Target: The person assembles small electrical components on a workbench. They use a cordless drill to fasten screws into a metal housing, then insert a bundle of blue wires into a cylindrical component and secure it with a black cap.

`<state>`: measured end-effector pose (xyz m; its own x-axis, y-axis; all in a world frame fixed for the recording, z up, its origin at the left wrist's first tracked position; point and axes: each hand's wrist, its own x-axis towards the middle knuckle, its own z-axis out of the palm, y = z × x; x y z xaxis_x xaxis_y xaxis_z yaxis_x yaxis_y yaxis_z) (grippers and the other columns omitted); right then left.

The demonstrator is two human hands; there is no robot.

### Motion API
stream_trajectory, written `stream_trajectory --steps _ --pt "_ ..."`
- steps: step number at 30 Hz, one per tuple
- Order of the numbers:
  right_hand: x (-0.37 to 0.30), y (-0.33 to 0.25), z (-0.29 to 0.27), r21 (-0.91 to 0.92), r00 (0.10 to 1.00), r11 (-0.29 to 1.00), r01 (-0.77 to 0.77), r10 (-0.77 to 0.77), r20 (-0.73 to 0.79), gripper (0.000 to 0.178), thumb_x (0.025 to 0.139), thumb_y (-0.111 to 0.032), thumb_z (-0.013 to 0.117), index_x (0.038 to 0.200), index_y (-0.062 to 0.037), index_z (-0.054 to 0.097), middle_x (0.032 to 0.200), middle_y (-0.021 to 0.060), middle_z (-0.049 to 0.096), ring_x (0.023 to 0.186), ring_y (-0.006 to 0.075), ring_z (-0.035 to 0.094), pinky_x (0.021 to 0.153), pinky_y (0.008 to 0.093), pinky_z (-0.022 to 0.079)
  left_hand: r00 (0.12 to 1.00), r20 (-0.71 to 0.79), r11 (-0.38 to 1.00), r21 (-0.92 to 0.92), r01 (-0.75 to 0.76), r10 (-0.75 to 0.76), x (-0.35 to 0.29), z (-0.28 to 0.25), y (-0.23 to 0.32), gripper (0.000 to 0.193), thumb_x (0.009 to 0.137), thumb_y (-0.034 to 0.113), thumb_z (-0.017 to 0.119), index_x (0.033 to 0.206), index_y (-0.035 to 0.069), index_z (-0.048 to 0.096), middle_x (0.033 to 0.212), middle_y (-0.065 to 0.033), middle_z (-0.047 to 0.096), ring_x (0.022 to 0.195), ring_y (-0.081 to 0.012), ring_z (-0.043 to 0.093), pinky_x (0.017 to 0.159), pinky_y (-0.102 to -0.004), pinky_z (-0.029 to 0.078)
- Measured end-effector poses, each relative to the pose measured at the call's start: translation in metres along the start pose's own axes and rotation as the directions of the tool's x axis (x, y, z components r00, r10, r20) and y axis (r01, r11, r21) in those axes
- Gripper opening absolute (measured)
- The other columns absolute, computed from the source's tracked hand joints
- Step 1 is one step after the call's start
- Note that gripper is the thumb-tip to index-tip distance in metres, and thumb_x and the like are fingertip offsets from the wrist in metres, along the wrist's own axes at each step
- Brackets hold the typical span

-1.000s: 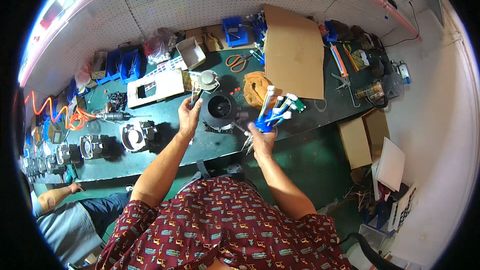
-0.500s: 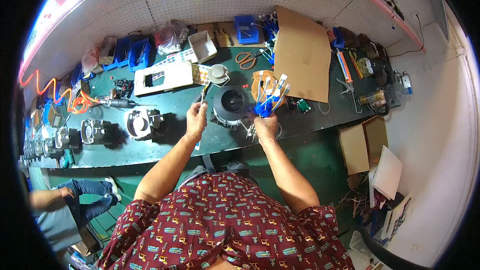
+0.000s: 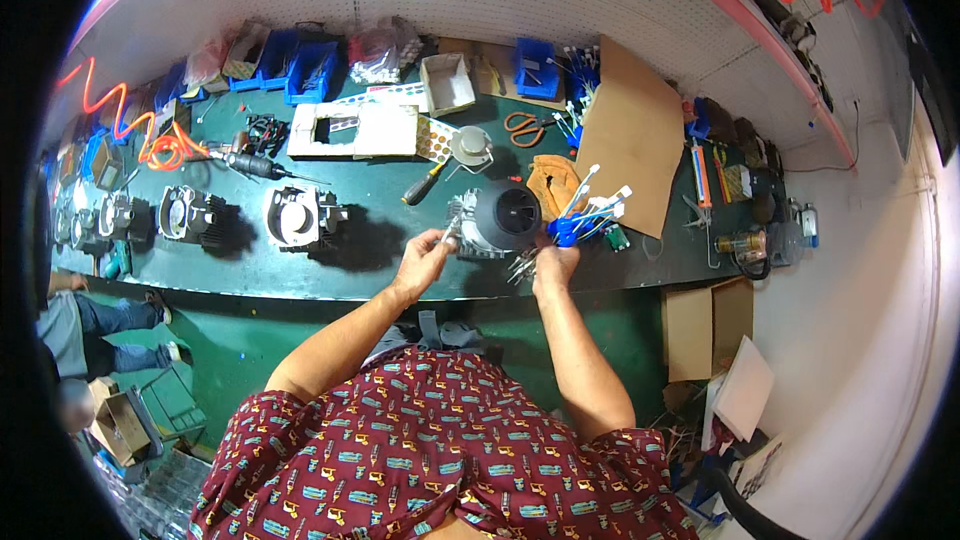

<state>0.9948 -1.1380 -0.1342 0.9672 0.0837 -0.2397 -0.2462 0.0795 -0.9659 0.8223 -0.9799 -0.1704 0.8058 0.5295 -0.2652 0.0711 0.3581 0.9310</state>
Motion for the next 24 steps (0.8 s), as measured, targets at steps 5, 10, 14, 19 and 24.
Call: stream_trajectory --steps 5,10,14,19,24 --pt "0.023 -0.021 0.007 0.212 0.953 0.944 -0.251 0.202 0.226 0.018 0.100 -0.015 0.059 0.114 -0.0060 0.064 0.095 0.0016 0.068 0.078 0.0162 0.066 0.071 0.0289 0.057 0.997 0.080 1.000 0.025 -0.012 0.010 -0.023 -0.027 -0.009 0.025 0.104 0.026 0.059 0.106 0.003 0.067 0.068 0.0071 0.048 0.058 -0.0027 0.039 0.050 -0.0233 0.033" --pt "0.060 0.014 -0.002 0.072 0.971 0.997 -0.035 0.017 0.237 0.020 0.101 -0.018 0.057 0.120 -0.0127 0.061 0.095 0.0001 0.063 0.083 0.0166 0.065 0.079 0.0333 0.058 0.992 -0.097 0.952 0.301 -0.053 0.086 -0.024 -0.051 -0.031 0.025 0.104 0.023 0.056 0.107 0.000 0.066 0.071 0.0008 0.054 0.064 -0.0102 0.048 0.058 -0.0302 0.043" --pt "0.041 0.007 0.002 0.057 0.979 0.997 -0.044 0.032 0.199 0.023 0.101 -0.018 0.055 0.119 -0.0047 0.063 0.104 0.0049 0.066 0.095 0.0172 0.065 0.084 0.0350 0.057 0.979 -0.149 0.822 0.569 -0.029 0.138 -0.013 -0.051 -0.005 0.026 0.099 0.027 0.061 0.101 0.002 0.070 0.078 -0.0196 0.066 0.070 -0.0322 0.067 0.066 -0.0427 0.050" --pt "-0.015 -0.010 0.011 -0.041 0.997 0.998 -0.043 0.045 0.057 0.030 0.092 0.002 0.066 0.122 -0.0011 0.064 0.114 0.0068 0.067 0.100 0.0199 0.066 0.089 0.0365 0.056 0.997 -0.067 0.764 0.645 0.009 0.045 0.001 -0.049 0.020 0.025 0.096 0.030 0.061 0.100 0.007 0.070 0.087 -0.0215 0.070 0.087 -0.0432 0.068 0.077 -0.0530 0.053" --pt "-0.015 -0.009 0.018 -0.046 0.996 0.998 -0.036 0.039 0.074 0.032 0.095 -0.003 0.066 0.126 -0.0051 0.063 0.117 0.0047 0.067 0.103 0.0189 0.066 0.092 0.0368 0.055 0.994 -0.016 0.683 0.728 -0.061 0.107 0.016 -0.047 0.030 0.025 0.095 0.031 0.062 0.095 0.007 0.069 0.086 -0.0210 0.071 0.087 -0.0428 0.068 0.077 -0.0535 0.054"
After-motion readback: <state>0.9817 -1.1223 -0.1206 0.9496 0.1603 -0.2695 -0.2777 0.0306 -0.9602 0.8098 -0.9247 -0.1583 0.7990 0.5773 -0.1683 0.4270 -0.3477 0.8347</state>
